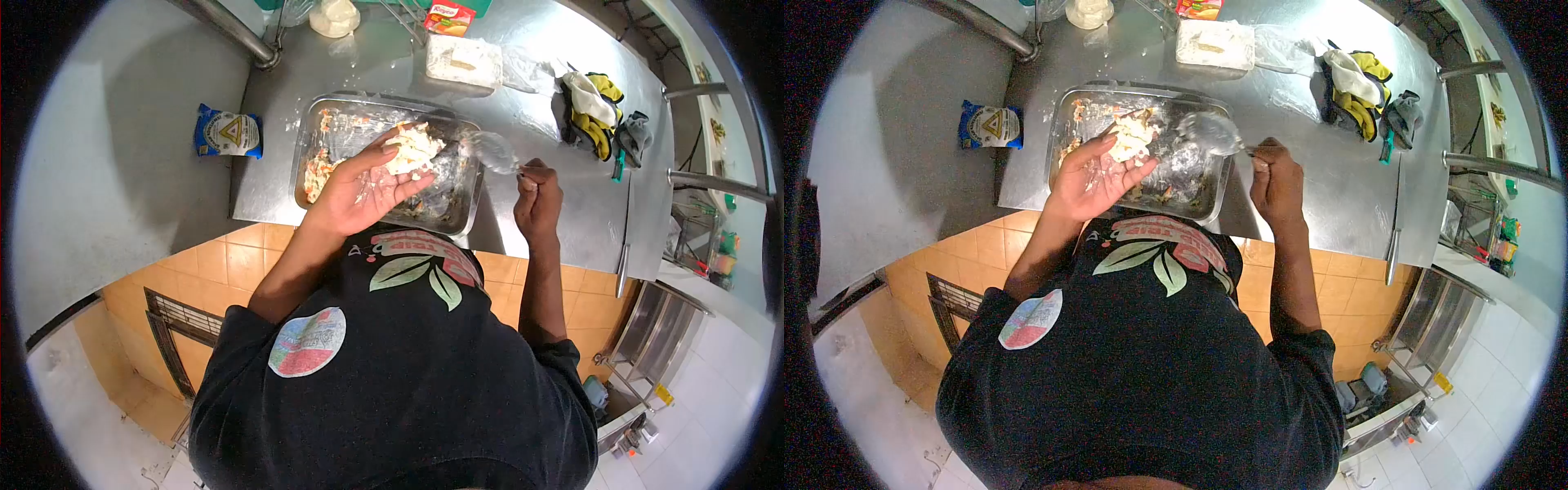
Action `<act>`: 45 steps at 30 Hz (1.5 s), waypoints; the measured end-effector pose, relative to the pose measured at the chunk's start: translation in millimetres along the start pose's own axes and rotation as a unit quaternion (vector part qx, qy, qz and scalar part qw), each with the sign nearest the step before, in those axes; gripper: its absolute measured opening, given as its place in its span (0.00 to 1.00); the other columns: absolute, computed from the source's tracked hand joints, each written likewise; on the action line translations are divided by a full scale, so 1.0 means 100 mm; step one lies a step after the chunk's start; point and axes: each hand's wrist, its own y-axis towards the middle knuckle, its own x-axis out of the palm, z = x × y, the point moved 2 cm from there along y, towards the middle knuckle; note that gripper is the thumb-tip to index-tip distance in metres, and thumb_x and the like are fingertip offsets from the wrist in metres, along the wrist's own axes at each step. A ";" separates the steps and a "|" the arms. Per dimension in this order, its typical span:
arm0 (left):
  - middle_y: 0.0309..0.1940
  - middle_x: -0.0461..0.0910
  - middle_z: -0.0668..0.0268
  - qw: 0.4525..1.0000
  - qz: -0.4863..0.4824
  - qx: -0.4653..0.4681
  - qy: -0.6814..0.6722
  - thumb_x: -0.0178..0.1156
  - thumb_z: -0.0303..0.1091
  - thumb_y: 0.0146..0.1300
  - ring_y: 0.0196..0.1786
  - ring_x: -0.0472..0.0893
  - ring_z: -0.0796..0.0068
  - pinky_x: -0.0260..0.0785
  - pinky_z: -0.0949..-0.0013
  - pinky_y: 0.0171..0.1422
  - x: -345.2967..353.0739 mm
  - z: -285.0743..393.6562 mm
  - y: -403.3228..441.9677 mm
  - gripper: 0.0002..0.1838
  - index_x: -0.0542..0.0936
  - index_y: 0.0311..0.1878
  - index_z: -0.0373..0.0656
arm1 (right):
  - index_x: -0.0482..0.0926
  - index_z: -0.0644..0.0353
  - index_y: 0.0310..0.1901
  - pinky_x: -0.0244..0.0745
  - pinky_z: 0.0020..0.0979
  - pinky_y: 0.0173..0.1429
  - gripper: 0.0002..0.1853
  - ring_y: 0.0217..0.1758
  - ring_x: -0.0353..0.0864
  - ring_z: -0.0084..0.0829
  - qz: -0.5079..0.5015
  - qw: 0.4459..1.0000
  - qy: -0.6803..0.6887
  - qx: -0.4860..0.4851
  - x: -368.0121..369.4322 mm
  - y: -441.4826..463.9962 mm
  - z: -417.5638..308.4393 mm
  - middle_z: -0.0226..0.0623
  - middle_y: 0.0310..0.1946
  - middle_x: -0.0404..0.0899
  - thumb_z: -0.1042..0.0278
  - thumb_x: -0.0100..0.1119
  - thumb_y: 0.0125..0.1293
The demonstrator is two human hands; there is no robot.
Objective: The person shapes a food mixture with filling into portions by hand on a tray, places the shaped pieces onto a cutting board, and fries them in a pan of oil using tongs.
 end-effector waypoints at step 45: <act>0.68 0.53 0.53 0.607 0.193 0.308 0.707 0.42 0.37 0.70 0.71 0.51 0.60 0.38 0.61 0.73 -0.03 -0.44 0.16 0.24 0.58 0.65 0.36 | 0.67 0.56 0.51 0.64 0.31 0.46 0.31 0.44 0.70 0.31 0.103 0.588 0.706 0.381 1.27 -0.04 -0.20 0.38 0.42 0.71 0.35 0.28 0.68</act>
